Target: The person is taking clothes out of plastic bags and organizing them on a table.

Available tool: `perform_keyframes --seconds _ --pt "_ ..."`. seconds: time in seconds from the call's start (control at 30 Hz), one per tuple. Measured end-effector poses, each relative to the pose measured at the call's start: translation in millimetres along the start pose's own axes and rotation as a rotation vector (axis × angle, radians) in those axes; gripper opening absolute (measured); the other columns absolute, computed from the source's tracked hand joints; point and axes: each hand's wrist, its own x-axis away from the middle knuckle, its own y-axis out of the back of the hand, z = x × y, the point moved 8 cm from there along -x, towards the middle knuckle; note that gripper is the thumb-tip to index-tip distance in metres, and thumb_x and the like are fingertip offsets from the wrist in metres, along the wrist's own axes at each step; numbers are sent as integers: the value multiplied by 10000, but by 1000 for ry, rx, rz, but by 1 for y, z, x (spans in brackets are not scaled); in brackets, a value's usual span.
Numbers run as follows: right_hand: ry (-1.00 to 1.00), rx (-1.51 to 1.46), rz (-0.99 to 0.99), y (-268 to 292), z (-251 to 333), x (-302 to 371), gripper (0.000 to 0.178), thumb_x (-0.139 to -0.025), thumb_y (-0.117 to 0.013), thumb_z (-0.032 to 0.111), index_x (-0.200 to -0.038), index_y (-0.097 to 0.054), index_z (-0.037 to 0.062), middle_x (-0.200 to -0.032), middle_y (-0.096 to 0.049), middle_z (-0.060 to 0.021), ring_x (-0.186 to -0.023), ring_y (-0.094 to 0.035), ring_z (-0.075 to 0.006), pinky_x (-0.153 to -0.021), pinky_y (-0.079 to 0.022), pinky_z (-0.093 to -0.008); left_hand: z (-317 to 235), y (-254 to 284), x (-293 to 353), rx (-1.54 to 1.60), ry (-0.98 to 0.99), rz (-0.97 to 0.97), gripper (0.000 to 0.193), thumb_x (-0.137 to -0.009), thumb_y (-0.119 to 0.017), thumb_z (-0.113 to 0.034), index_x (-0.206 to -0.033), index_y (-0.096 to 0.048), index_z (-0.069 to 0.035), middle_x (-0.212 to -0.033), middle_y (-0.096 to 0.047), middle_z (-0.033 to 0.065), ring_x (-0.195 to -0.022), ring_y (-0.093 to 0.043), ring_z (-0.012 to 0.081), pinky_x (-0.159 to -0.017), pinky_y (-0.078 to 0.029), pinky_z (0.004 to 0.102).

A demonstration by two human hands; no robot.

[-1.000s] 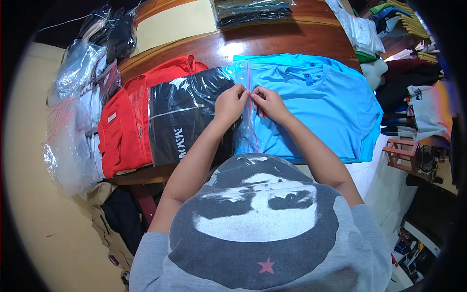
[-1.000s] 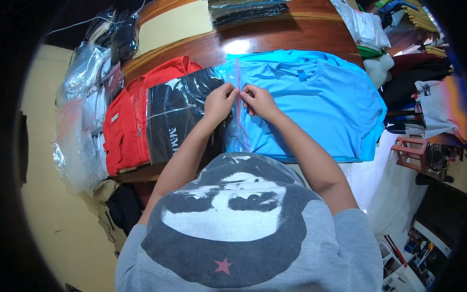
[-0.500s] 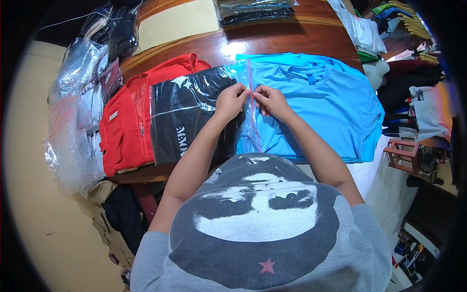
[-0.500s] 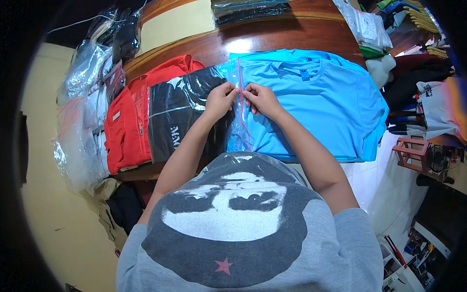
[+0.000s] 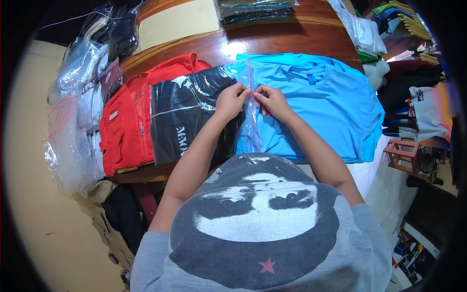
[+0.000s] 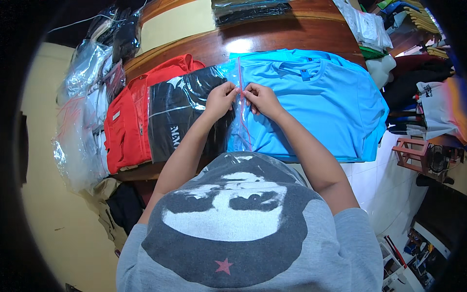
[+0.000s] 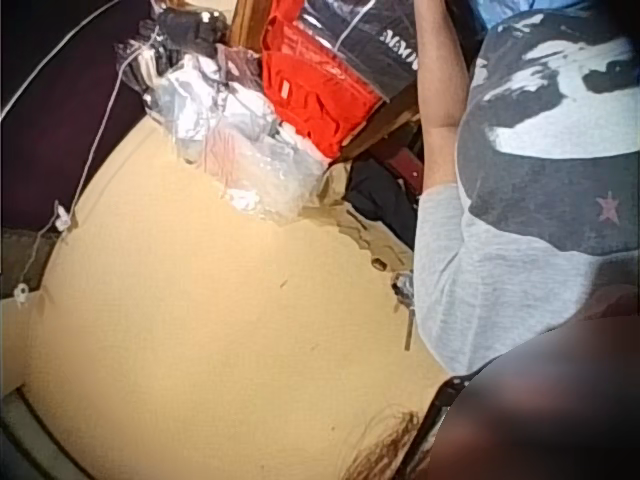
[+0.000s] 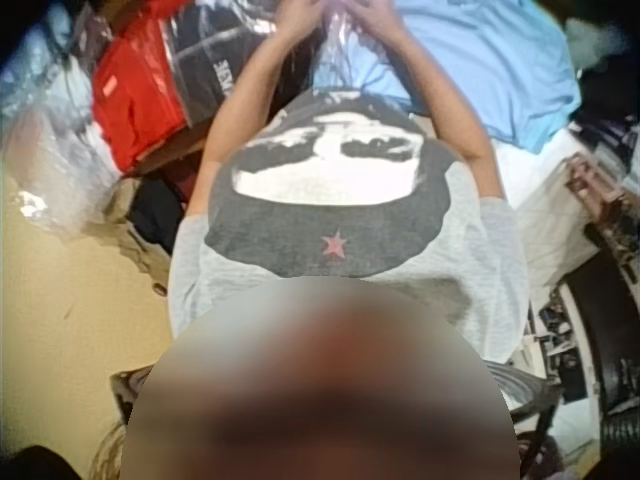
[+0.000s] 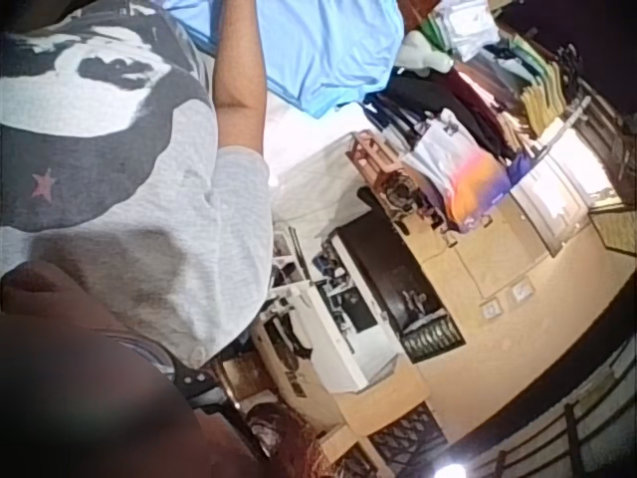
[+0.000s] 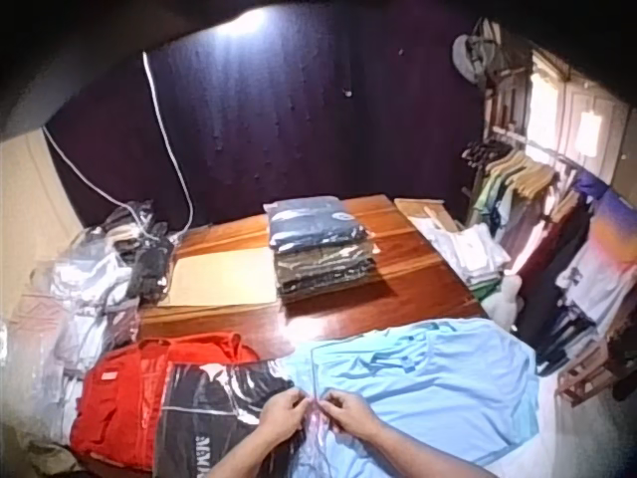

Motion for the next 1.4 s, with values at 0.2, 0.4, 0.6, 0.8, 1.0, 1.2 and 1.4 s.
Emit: perform_keyframes --seconds 0.2,0.4,0.6,0.8,1.0,1.2,1.4 --pt "-39 11 14 2 0 -4 184 -973 -557 224 -927 -584 47 -663 -599 -23 -438 -558 -93 -363 -416 -226 1 -1 -4 -2 39 44 252 -933 -579 -261 -894 -623 -16 -642 -609 70 -494 -608 159 -486 -466 315" --pt "-125 41 38 -1 -5 -10 232 -991 -515 265 -890 -560 61 -648 -607 -26 -429 -581 -109 -349 -440 -239 -10 -2 -9 -318 -41 29 301 -978 -481 -301 -916 -576 -22 -674 -597 124 -502 -609 220 -485 -484 341" --pt "-102 -19 41 2 -9 -10 236 -994 -512 275 -884 -564 73 -646 -610 -24 -414 -565 -99 -346 -436 -232 -7 -3 -5 -148 71 91 299 -975 -476 -303 -896 -576 -32 -713 -620 153 -549 -631 266 -564 -489 395" --pt "-96 -11 44 0 -6 -9 237 -993 -512 280 -899 -571 71 -644 -609 -24 -411 -562 -100 -343 -430 -231 -7 0 -2 -123 71 82 297 -984 -469 -298 -896 -575 -35 -669 -603 104 -511 -615 213 -528 -485 348" --pt "-143 -7 17 2 -6 -9 240 -991 -515 288 -907 -570 70 -636 -606 -25 -409 -565 -106 -342 -436 -239 -12 -3 -2 -179 64 112 326 -971 -474 -321 -876 -588 -31 -704 -624 152 -578 -639 278 -571 -495 400" --pt "-78 73 -14 0 -5 -10 239 -990 -504 279 -891 -566 71 -616 -592 -29 -402 -563 -114 -341 -441 -253 -29 -6 -4 -562 -64 -36 395 -967 -461 -393 -905 -622 -39 -780 -649 189 -722 -648 365 -636 -500 455" --pt "-128 82 -41 -2 3 -7 261 -998 -480 283 -877 -572 70 -604 -586 -37 -394 -560 -122 -340 -435 -256 -29 -2 -2 -495 -84 -32 363 -975 -433 -347 -987 -633 -43 -889 -648 235 -867 -626 425 -738 -481 504"
